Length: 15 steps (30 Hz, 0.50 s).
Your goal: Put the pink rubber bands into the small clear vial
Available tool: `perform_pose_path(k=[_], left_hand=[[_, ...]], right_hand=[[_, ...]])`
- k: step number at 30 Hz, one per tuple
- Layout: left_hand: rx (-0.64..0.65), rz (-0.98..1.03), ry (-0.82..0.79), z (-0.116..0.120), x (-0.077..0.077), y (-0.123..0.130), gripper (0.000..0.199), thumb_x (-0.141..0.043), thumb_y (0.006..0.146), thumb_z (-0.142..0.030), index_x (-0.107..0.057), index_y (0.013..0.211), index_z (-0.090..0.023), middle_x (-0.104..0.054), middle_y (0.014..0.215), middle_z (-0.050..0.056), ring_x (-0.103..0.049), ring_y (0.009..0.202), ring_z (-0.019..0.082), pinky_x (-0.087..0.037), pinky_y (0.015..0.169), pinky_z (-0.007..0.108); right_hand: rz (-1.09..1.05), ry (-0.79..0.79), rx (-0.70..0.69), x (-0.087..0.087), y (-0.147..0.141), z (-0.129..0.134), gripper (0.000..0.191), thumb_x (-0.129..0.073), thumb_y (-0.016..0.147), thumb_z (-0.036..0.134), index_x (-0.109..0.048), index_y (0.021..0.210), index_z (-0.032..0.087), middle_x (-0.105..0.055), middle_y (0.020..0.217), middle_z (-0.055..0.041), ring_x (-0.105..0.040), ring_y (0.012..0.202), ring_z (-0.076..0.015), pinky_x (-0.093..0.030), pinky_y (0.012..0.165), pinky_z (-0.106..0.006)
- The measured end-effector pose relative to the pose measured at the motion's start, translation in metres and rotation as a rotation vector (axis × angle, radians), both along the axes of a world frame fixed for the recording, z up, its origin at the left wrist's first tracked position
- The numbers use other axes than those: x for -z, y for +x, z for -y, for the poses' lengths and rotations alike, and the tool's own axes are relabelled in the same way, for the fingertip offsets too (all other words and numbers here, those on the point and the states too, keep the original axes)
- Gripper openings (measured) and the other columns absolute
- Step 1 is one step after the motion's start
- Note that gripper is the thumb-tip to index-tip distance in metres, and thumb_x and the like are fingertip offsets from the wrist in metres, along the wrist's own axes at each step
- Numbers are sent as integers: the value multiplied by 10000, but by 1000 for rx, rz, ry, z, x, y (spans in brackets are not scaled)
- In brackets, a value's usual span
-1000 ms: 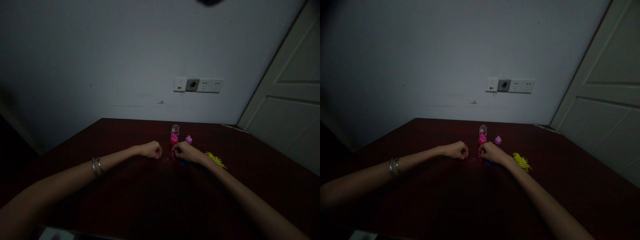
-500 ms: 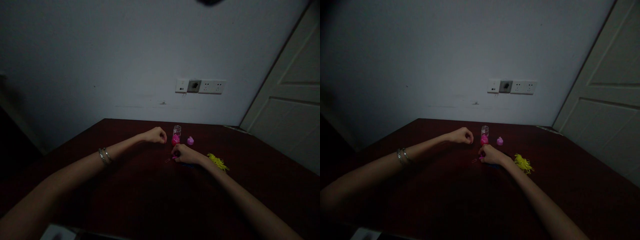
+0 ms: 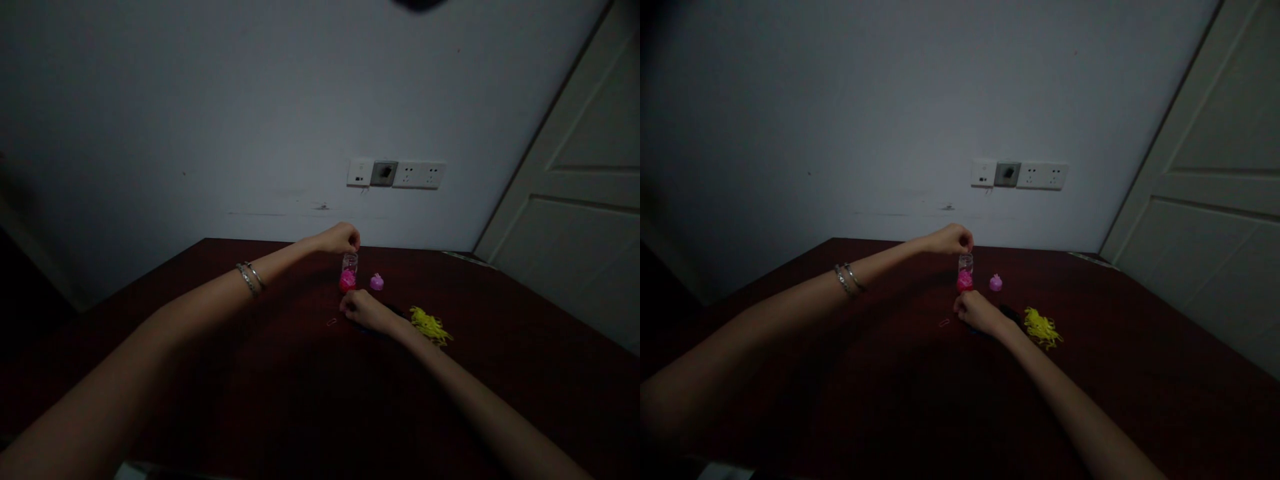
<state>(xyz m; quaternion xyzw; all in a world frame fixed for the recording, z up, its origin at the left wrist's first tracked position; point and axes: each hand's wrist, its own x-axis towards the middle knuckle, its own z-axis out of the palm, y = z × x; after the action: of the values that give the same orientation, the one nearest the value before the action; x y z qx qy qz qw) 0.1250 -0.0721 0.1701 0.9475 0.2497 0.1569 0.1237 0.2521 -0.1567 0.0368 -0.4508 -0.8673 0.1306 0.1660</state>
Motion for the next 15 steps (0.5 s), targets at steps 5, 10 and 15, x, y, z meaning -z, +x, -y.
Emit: perform_pose_path(k=[5,10,15], left_hand=[[-2,-33,-26,-7,3,4,188,-539,615,-49,-677,744,-56,-611,645,44,-492,585,91,-365,604,231],[-20,-38,-33,-10,3,3,184,-550,614,-52,-690,734,-65,-623,631,43,-502,586,92,-367,600,221],[-30,-34,-37,-10,3,1,214,-556,622,-62,-700,780,-61,-655,689,65,-528,620,105,-380,610,219]], right_hand=[[42,6,13,-3,-3,5,207,-488,681,61,-654,776,140,-624,716,-38,-544,648,-123,-362,610,-210],[67,19,23,-1,-3,4,186,-507,697,77,-643,808,140,-624,763,-51,-545,693,-138,-356,626,-221],[56,-4,25,-1,-3,4,183,-488,701,60,-626,794,137,-609,729,-36,-523,654,-121,-338,603,-214]])
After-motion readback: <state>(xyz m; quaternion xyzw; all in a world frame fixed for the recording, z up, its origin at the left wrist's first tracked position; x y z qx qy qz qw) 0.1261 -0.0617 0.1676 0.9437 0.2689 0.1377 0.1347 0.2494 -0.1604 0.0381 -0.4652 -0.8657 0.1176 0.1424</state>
